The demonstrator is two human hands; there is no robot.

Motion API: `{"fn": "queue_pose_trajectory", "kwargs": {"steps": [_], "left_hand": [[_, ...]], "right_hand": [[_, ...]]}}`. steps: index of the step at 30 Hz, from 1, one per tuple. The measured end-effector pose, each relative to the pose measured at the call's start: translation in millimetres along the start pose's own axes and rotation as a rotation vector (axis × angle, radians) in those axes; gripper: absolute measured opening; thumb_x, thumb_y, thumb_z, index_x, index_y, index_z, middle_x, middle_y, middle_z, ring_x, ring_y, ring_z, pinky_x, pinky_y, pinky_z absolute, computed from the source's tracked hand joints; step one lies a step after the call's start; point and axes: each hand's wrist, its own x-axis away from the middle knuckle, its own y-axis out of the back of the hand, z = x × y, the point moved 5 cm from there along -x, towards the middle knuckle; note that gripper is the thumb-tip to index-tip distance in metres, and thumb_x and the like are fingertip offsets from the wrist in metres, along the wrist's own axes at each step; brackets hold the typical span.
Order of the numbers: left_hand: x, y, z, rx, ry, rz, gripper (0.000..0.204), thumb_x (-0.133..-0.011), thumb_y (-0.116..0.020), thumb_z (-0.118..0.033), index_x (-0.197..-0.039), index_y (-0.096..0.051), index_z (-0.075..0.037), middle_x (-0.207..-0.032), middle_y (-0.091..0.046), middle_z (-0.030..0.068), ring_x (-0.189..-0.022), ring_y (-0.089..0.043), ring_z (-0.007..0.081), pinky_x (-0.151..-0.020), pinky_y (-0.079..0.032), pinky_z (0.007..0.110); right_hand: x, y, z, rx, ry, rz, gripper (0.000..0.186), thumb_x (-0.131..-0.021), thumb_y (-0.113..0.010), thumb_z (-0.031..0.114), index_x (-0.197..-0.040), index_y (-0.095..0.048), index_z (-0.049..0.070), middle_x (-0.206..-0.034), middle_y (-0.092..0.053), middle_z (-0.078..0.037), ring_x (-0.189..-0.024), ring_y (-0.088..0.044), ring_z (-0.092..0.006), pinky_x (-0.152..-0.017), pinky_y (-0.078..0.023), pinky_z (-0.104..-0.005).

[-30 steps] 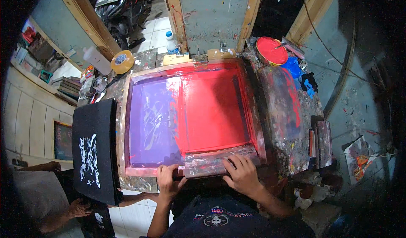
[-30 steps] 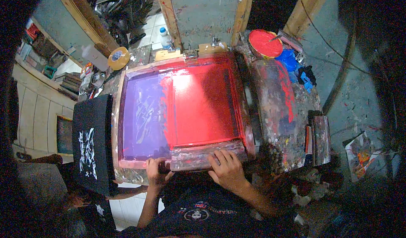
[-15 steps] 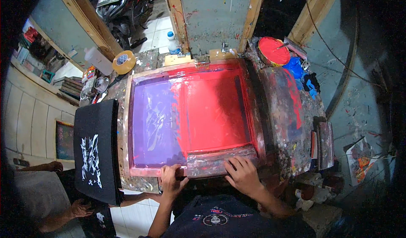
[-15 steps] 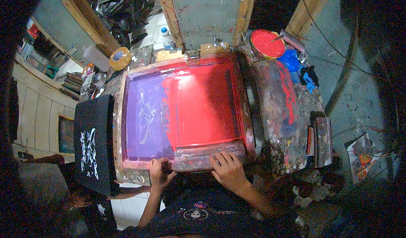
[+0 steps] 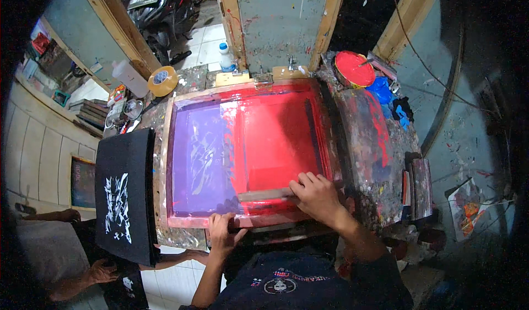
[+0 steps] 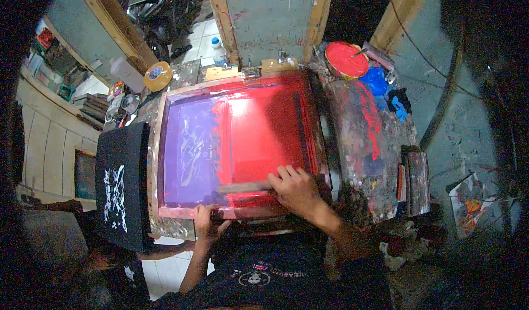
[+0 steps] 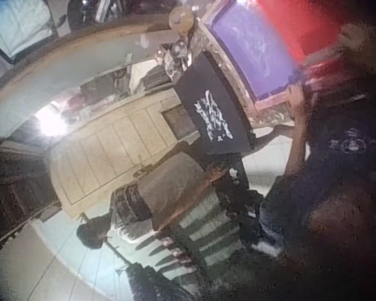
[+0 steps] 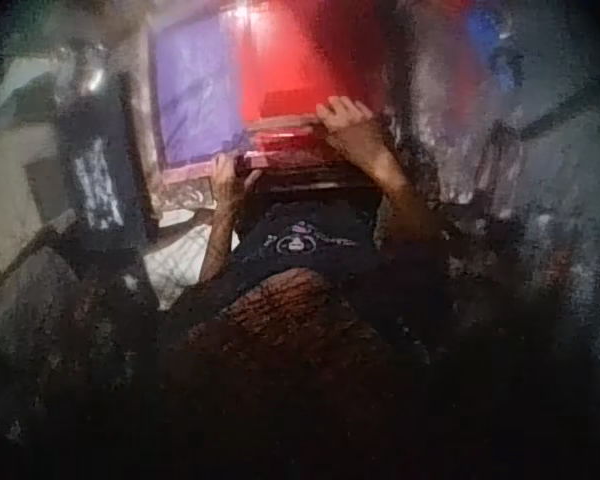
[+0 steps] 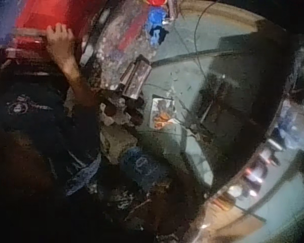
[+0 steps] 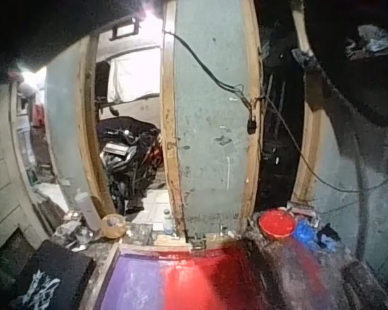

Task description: The person screen prints on black fabric panels by spreading ink across a screen mesh with a squeegee, lifting the printing frame, and removing the printed panels.

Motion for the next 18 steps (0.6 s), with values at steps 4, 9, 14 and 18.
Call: {"fn": "queue_pose_trajectory", "kwargs": {"steps": [4,9,14,18], "left_hand": [[-3.9,5.1,-7.0,0.031,-0.009,-0.043,0.059,-0.065,-0.093,-0.024,-0.111,-0.061,-0.006,-0.088,-0.062,0.0102,-0.083,-0.058,0.0328,-0.084,-0.043,0.046],[-3.0,8.8,-5.4,0.032,-0.09,-0.088,0.056,-0.066,-0.093,-0.027,-0.108,-0.062,-0.006,-0.085,-0.06,0.0086,-0.08,-0.058,0.0308,-0.081,-0.043,0.045],[-8.0,14.4,-11.7,0.02,-0.081,-0.096,0.055,-0.066,-0.094,-0.027,-0.106,-0.062,-0.006,-0.084,-0.06,0.0089,-0.079,-0.058,0.0309,-0.08,-0.043,0.044],[-7.5,9.7,-11.5,0.035,-0.071,-0.108,0.056,-0.064,-0.095,-0.026,-0.104,-0.062,-0.006,-0.085,-0.06,0.0092,-0.079,-0.058,0.031,-0.08,-0.044,0.044]], "right_hand": [[27.3,0.3,13.9,-0.022,0.026,-0.004,0.018,-0.076,-0.069,0.018,-0.092,-0.062,0.013,-0.087,-0.057,-0.004,-0.083,-0.061,-0.0232,-0.066,-0.048,-0.0388],[9.5,-10.3,2.7,0.044,0.074,-0.141,0.016,-0.076,-0.067,0.015,-0.091,-0.062,0.013,-0.085,-0.055,-0.004,-0.081,-0.06,-0.0246,-0.066,-0.048,-0.0385],[-87.6,-48.6,-77.5,0.104,0.008,-0.198,0.019,-0.088,-0.068,0.027,-0.093,-0.059,0.011,-0.092,-0.058,-0.01,-0.087,-0.064,-0.0311,-0.072,-0.054,-0.0463],[-166.7,-65.9,-146.6,0.154,-0.008,-0.217,0.028,-0.09,-0.07,0.035,-0.099,-0.063,0.01,-0.098,-0.063,-0.01,-0.092,-0.066,-0.0335,-0.075,-0.055,-0.0491]]}}
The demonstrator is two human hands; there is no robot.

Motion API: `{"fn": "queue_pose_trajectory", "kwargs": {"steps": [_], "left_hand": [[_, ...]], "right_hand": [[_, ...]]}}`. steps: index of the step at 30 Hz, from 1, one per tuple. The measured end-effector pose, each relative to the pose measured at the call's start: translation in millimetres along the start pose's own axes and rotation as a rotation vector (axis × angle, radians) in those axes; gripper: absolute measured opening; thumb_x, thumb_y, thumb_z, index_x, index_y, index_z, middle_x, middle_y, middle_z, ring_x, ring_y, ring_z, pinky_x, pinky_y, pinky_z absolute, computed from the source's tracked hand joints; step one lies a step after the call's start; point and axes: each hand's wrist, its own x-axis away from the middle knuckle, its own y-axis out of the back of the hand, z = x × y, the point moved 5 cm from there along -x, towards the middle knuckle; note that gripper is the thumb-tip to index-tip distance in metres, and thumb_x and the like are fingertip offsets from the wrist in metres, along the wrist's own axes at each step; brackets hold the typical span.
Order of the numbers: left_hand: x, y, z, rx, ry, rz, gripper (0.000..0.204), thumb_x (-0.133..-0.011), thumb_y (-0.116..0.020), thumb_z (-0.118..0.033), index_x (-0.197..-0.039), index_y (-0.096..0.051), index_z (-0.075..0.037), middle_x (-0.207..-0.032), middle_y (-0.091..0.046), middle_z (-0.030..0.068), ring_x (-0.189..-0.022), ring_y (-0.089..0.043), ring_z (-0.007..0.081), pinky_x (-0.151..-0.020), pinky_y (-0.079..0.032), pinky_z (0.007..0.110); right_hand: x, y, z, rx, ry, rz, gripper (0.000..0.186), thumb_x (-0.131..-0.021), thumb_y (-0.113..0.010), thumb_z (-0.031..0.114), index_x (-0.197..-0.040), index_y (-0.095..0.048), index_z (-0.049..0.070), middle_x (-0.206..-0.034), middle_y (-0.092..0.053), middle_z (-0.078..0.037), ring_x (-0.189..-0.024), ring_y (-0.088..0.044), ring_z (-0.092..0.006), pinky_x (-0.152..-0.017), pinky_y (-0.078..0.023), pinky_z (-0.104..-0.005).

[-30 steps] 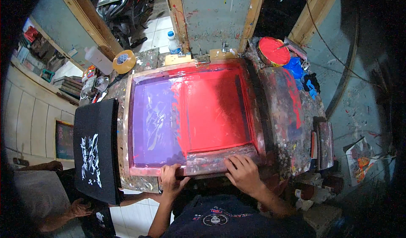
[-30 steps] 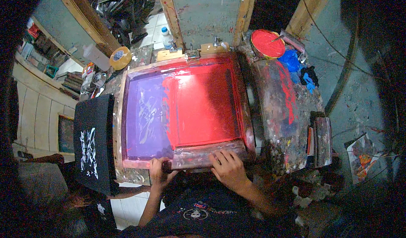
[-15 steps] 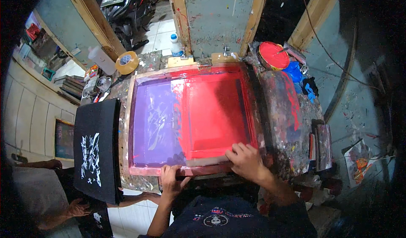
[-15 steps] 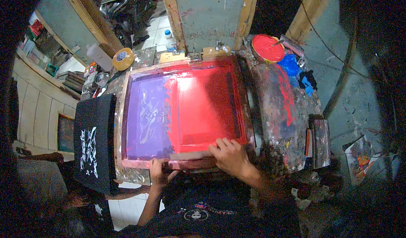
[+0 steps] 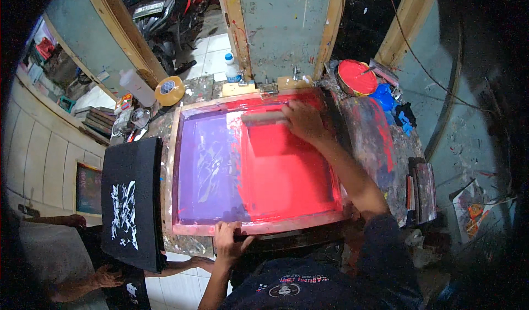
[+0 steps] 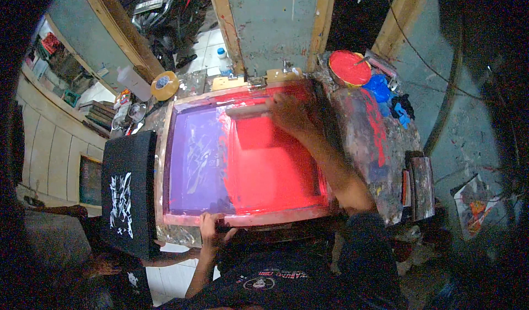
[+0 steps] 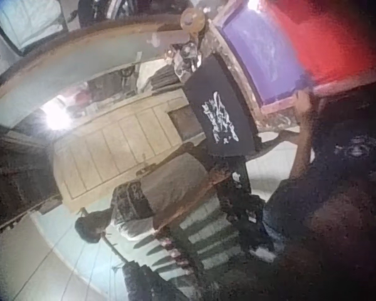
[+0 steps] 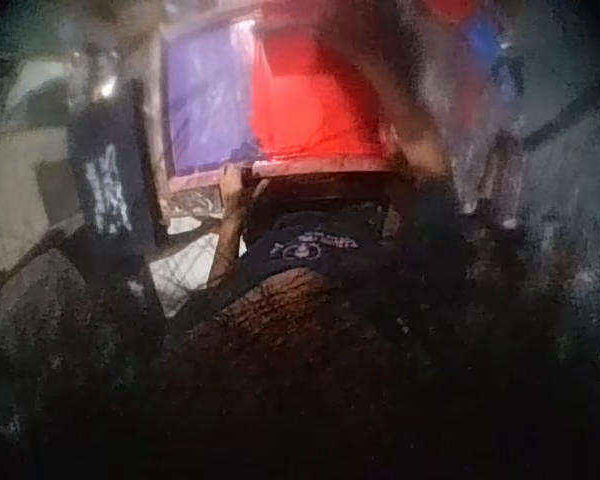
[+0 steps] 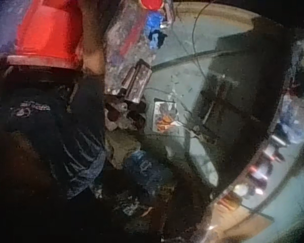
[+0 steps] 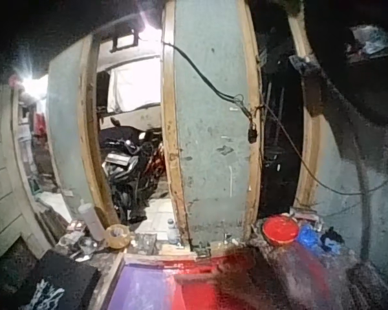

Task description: The person screen prints on black fabric panels by spreading ink across a screen mesh with a squeegee, lifting the printing frame, and removing the printed panels.

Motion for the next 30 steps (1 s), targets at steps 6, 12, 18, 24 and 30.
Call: {"fn": "queue_pose_trajectory", "kwargs": {"steps": [6,12,18,24,30], "left_hand": [[12.0,-6.9,12.0,0.003,0.037,0.053,0.06,-0.063,-0.095,-0.025,-0.109,-0.06,-0.008,-0.09,-0.061,0.0097,-0.083,-0.058,0.0333,-0.084,-0.044,0.046],[16.1,-12.1,14.3,-0.014,0.046,0.085,0.06,-0.063,-0.094,-0.025,-0.11,-0.06,-0.008,-0.089,-0.062,0.0092,-0.084,-0.059,0.0327,-0.087,-0.043,0.046],[11.8,-13.1,14.1,0.009,0.092,0.124,0.058,-0.065,-0.093,-0.025,-0.109,-0.06,-0.007,-0.085,-0.062,0.0077,-0.083,-0.058,0.032,-0.086,-0.043,0.047],[5.1,-12.9,11.6,-0.049,0.083,0.097,0.053,-0.065,-0.091,-0.025,-0.104,-0.061,-0.007,-0.085,-0.06,0.0093,-0.082,-0.056,0.0332,-0.082,-0.042,0.045],[8.0,-11.2,10.0,-0.05,0.014,0.078,0.055,-0.065,-0.092,-0.027,-0.104,-0.061,-0.005,-0.087,-0.059,0.0105,-0.082,-0.056,0.0324,-0.082,-0.042,0.045]], "right_hand": [[-74.6,-2.3,-29.4,0.045,0.067,0.172,0.054,-0.081,-0.074,0.055,-0.106,-0.067,0.008,-0.102,-0.069,-0.015,-0.095,-0.07,-0.0353,-0.081,-0.055,-0.0512],[-81.5,-21.7,-41.4,-0.127,0.009,0.183,0.057,-0.081,-0.075,0.058,-0.11,-0.068,0.009,-0.1,-0.069,-0.017,-0.095,-0.07,-0.0374,-0.082,-0.053,-0.0527],[-24.8,6.8,-11.0,0.007,0.139,0.021,0.053,-0.083,-0.075,0.054,-0.113,-0.066,0.01,-0.104,-0.069,-0.016,-0.093,-0.07,-0.0386,-0.076,-0.055,-0.0539],[73.7,67.2,66.4,-0.115,-0.034,0.338,0.043,-0.082,-0.077,0.035,-0.112,-0.059,0.01,-0.098,-0.064,-0.015,-0.089,-0.07,-0.0378,-0.071,-0.056,-0.0508],[154.8,111.8,142.7,-0.133,-0.034,0.298,0.019,-0.083,-0.068,0.016,-0.1,-0.06,0.011,-0.089,-0.061,-0.009,-0.082,-0.069,-0.03,-0.067,-0.056,-0.0428]]}}
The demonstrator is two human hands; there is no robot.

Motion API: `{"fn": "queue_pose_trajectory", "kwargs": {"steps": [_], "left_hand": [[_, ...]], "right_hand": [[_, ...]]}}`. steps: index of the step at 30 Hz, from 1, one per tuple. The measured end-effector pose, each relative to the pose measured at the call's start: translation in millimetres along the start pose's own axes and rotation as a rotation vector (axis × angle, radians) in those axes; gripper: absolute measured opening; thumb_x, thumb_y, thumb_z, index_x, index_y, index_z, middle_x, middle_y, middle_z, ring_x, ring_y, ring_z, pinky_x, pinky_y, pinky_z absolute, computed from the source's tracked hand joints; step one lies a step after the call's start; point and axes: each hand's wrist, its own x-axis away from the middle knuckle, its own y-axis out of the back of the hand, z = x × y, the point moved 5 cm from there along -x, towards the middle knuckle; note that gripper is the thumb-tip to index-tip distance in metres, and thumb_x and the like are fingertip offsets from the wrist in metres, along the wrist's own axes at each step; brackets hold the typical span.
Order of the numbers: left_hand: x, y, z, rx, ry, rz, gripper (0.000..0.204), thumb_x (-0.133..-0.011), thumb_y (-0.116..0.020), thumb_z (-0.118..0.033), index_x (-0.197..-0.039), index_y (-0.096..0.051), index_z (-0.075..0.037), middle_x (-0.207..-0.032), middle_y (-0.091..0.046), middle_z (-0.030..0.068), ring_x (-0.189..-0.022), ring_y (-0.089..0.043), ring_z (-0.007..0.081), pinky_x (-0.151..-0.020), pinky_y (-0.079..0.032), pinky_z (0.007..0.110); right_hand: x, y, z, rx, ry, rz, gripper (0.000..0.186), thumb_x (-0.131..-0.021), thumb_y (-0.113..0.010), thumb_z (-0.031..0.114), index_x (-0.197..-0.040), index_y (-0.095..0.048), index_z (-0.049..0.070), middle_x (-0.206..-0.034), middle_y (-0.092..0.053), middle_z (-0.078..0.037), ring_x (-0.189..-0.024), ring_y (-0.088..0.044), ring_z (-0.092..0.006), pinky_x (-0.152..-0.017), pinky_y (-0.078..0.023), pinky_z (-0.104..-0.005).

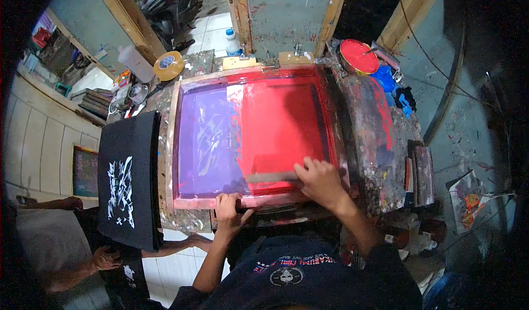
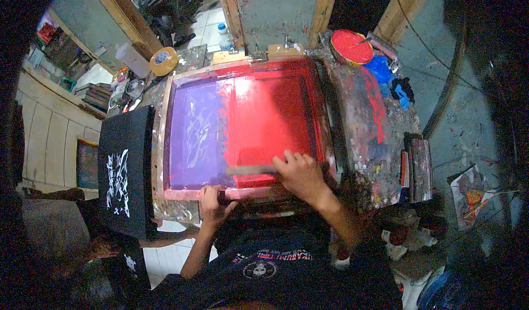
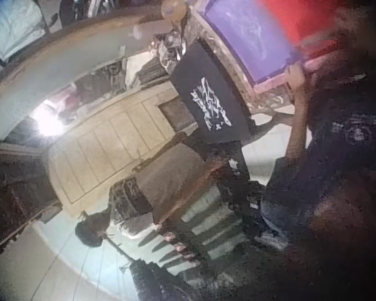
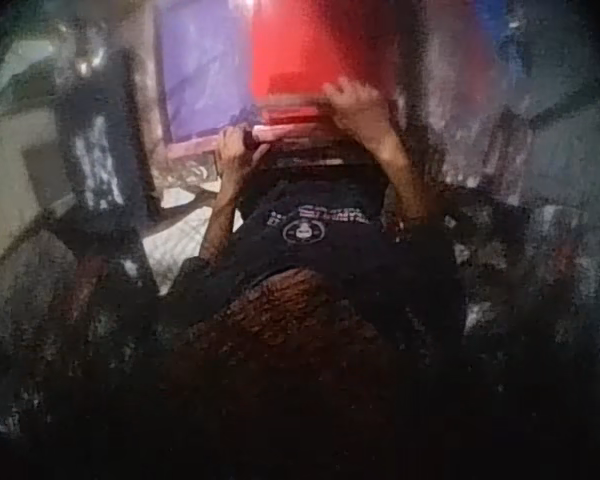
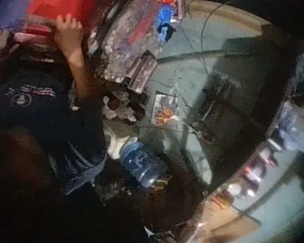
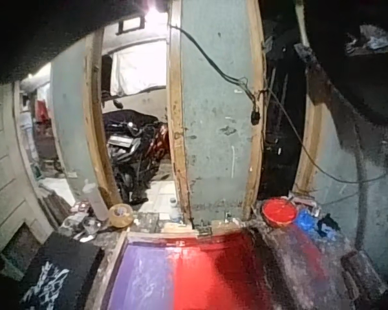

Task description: The person screen prints on black fabric panels by spreading ink across a screen mesh with a squeegee, lifting the printing frame, and removing the printed panels.

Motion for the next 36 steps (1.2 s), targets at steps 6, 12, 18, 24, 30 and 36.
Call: {"fn": "queue_pose_trajectory", "kwargs": {"steps": [6,12,18,24,30,36], "left_hand": [[-5.9,5.2,-10.7,0.012,-0.005,-0.016,0.056,-0.068,-0.093,-0.031,-0.104,-0.06,-0.003,-0.086,-0.059,0.0107,-0.081,-0.056,0.0318,-0.08,-0.042,0.045],[-9.0,22.2,-18.2,-0.003,-0.007,-0.077,0.057,-0.067,-0.094,-0.033,-0.103,-0.06,-0.004,-0.084,-0.058,0.0097,-0.079,-0.056,0.0311,-0.075,-0.042,0.043],[-66.5,93.0,-53.6,-0.001,-0.124,-0.11,0.058,-0.066,-0.095,-0.035,-0.102,-0.061,-0.005,-0.083,-0.056,0.0092,-0.077,-0.055,0.0299,-0.073,-0.041,0.041],[-134.0,165.9,-128.5,-0.446,-0.389,-0.704,0.056,-0.069,-0.094,-0.034,-0.108,-0.065,-0.007,-0.093,-0.062,0.0104,-0.082,-0.059,0.0302,-0.075,-0.042,0.04],[-119.5,-19.4,-66.1,0.068,-0.362,0.177,0.06,-0.075,-0.087,-0.045,-0.117,-0.072,-0.006,-0.114,-0.066,0.0128,-0.105,-0.06,0.0363,-0.098,-0.048,0.047],[-122.9,-49.7,-37.0,0.02,-0.475,0.425,0.029,-0.091,-0.069,-0.024,-0.116,-0.076,-0.011,-0.106,-0.072,0.0083,-0.102,-0.068,0.0261,-0.095,-0.055,0.038]], "right_hand": [[52.3,-10.7,26.6,0.133,0.014,-0.224,0.012,-0.086,-0.064,0.016,-0.097,-0.063,0.011,-0.09,-0.061,-0.007,-0.086,-0.066,-0.0245,-0.071,-0.054,-0.0376],[61.0,17.0,44.3,-0.007,-0.022,-0.129,0.045,-0.087,-0.072,0.033,-0.121,-0.06,0.005,-0.11,-0.06,-0.015,-0.108,-0.062,-0.0307,-0.09,-0.049,-0.0471],[28.5,86.2,50.3,0.178,0.053,-0.294,0.066,-0.089,-0.068,0.056,-0.132,-0.057,0.008,-0.104,-0.058,-0.014,-0.098,-0.06,-0.0317,-0.086,-0.047,-0.0487],[-77.9,203.7,3.4,0.255,0.248,-0.566,0.066,-0.074,-0.077,0.06,-0.115,-0.063,0.011,-0.083,-0.056,-0.014,-0.077,-0.065,-0.0316,-0.064,-0.052,-0.0474],[-161.8,287.2,-24.4,0.315,0.236,-0.523,0.075,-0.064,-0.082,0.051,-0.122,-0.064,0.007,-0.098,-0.07,-0.02,-0.094,-0.069,-0.0411,-0.082,-0.056,-0.05],[-196.0,314.1,-35.0,0.276,0.192,-0.322,0.1,-0.056,-0.078,0.075,-0.112,-0.067,-0.007,-0.098,-0.072,-0.029,-0.088,-0.072,-0.0411,-0.081,-0.057,-0.0465]]}}
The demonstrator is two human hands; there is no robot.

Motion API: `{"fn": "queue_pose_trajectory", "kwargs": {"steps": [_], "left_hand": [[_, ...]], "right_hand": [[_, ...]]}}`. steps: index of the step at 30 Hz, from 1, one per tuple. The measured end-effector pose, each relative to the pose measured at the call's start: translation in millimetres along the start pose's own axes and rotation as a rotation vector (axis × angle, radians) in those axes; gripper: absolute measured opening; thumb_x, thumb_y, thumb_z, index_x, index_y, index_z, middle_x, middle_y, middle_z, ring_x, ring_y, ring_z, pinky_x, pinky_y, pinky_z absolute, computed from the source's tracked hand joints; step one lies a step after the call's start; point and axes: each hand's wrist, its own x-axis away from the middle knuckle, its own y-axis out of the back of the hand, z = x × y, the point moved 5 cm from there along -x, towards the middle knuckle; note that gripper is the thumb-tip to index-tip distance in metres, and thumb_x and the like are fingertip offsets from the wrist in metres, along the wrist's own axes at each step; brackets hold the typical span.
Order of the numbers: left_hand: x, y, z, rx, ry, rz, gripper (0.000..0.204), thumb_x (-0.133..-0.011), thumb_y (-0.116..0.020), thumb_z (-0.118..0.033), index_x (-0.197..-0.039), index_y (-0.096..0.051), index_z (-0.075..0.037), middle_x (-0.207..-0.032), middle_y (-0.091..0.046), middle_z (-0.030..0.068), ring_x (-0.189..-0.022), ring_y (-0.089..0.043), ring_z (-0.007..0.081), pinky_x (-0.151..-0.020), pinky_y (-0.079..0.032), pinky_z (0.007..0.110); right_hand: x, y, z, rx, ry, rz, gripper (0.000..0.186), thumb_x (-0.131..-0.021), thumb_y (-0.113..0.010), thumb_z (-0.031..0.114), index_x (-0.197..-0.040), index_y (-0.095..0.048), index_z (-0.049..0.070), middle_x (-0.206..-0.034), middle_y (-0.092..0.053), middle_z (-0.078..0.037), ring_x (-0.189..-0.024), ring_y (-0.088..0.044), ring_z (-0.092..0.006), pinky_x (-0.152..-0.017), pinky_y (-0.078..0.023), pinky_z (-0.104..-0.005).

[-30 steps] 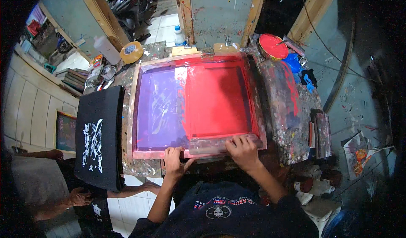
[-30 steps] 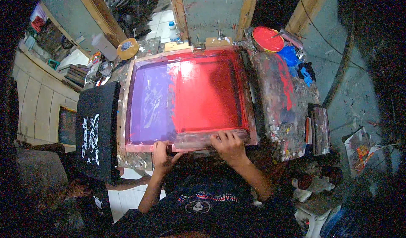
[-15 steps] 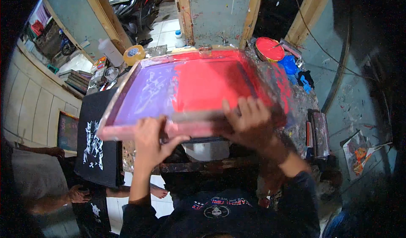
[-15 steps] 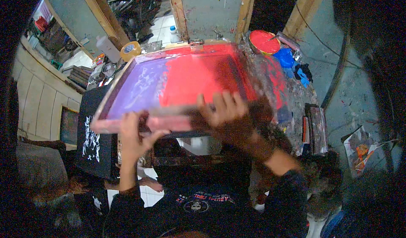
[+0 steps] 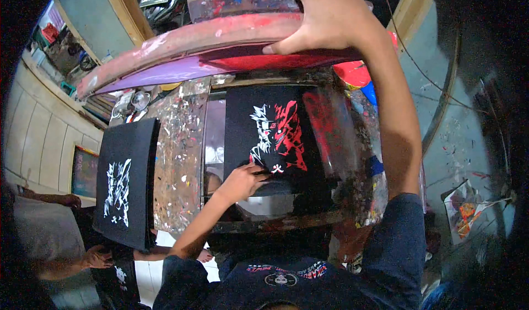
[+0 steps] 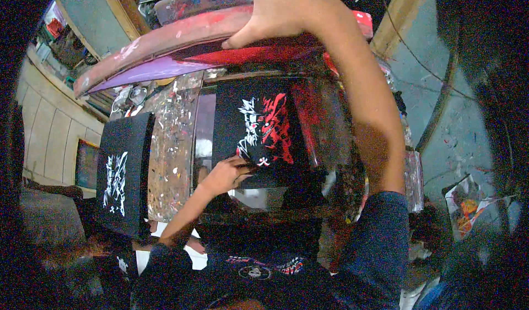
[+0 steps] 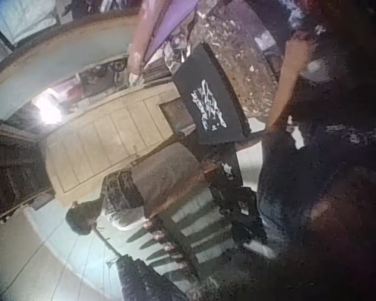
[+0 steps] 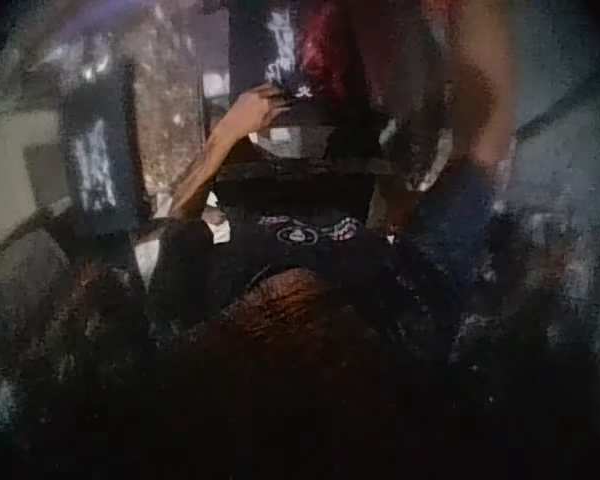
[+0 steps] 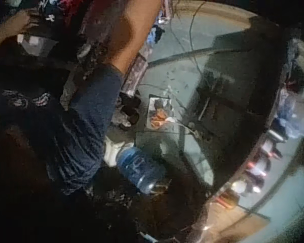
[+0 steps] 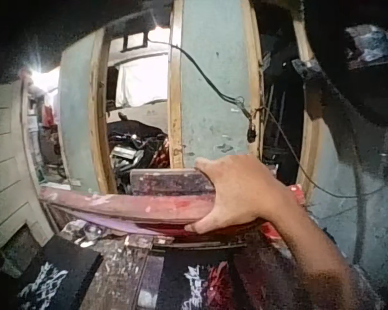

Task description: The person screen prints on black fabric panels by spreading ink across a screen mesh with a squeegee, lifting the printing frame, and removing the printed panels.

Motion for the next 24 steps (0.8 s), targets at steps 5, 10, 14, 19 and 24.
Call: {"fn": "queue_pose_trajectory", "kwargs": {"steps": [5,10,14,19,24], "left_hand": [[11.5,136.6,10.5,-0.294,0.259,0.121,0.029,-0.086,-0.061,-0.011,-0.111,-0.075,-0.006,-0.114,-0.074,0.0077,-0.104,-0.069,0.0245,-0.097,-0.054,0.037],[128.4,294.8,84.5,-0.696,0.174,0.11,0.04,-0.088,-0.055,-0.018,-0.122,-0.074,-0.009,-0.13,-0.071,0.0059,-0.124,-0.064,0.0238,-0.107,-0.049,0.038],[297.9,344.9,150.6,-0.759,0.628,0.279,0.043,-0.092,-0.051,-0.015,-0.13,-0.07,-0.013,-0.145,-0.062,0.0025,-0.138,-0.055,0.0228,-0.115,-0.043,0.039],[441.8,350.2,171.6,-0.751,0.698,0.126,0.044,-0.091,-0.054,-0.011,-0.133,-0.067,-0.01,-0.144,-0.062,0.0098,-0.133,-0.058,0.0254,-0.113,-0.045,0.039],[267.1,254.9,148.0,-0.828,0.817,0.235,0.041,-0.089,-0.062,-0.013,-0.129,-0.067,-0.013,-0.133,-0.067,0.0123,-0.126,-0.061,0.029,-0.108,-0.047,0.045]], "right_hand": [[-16.6,-7.2,-17.0,0.029,-0.021,0.003,0.114,-0.055,-0.077,0.078,-0.127,-0.063,-0.009,-0.112,-0.07,-0.031,-0.104,-0.07,-0.0427,-0.093,-0.054,-0.0453],[-20.4,-8.3,-34.5,0.015,0.015,-0.043,0.105,-0.059,-0.087,0.055,-0.145,-0.055,0.004,-0.13,-0.067,-0.025,-0.119,-0.066,-0.0385,-0.105,-0.049,-0.0447],[-31.8,-18.9,-51.2,0.016,0.065,-0.099,0.105,-0.061,-0.09,0.048,-0.148,-0.052,0.003,-0.136,-0.063,-0.027,-0.129,-0.06,-0.0383,-0.112,-0.044,-0.0432],[-43.6,-29.1,-88.3,0.016,0.022,-0.108,0.107,-0.062,-0.092,0.048,-0.15,-0.05,0.003,-0.144,-0.058,-0.025,-0.136,-0.055,-0.0355,-0.118,-0.038,-0.0449],[-50.3,-27.4,-83.5,0.064,0.107,-0.123,0.101,-0.064,-0.088,0.052,-0.144,-0.055,0.0,-0.137,-0.064,-0.024,-0.129,-0.06,-0.0331,-0.113,-0.043,-0.0409]]}}
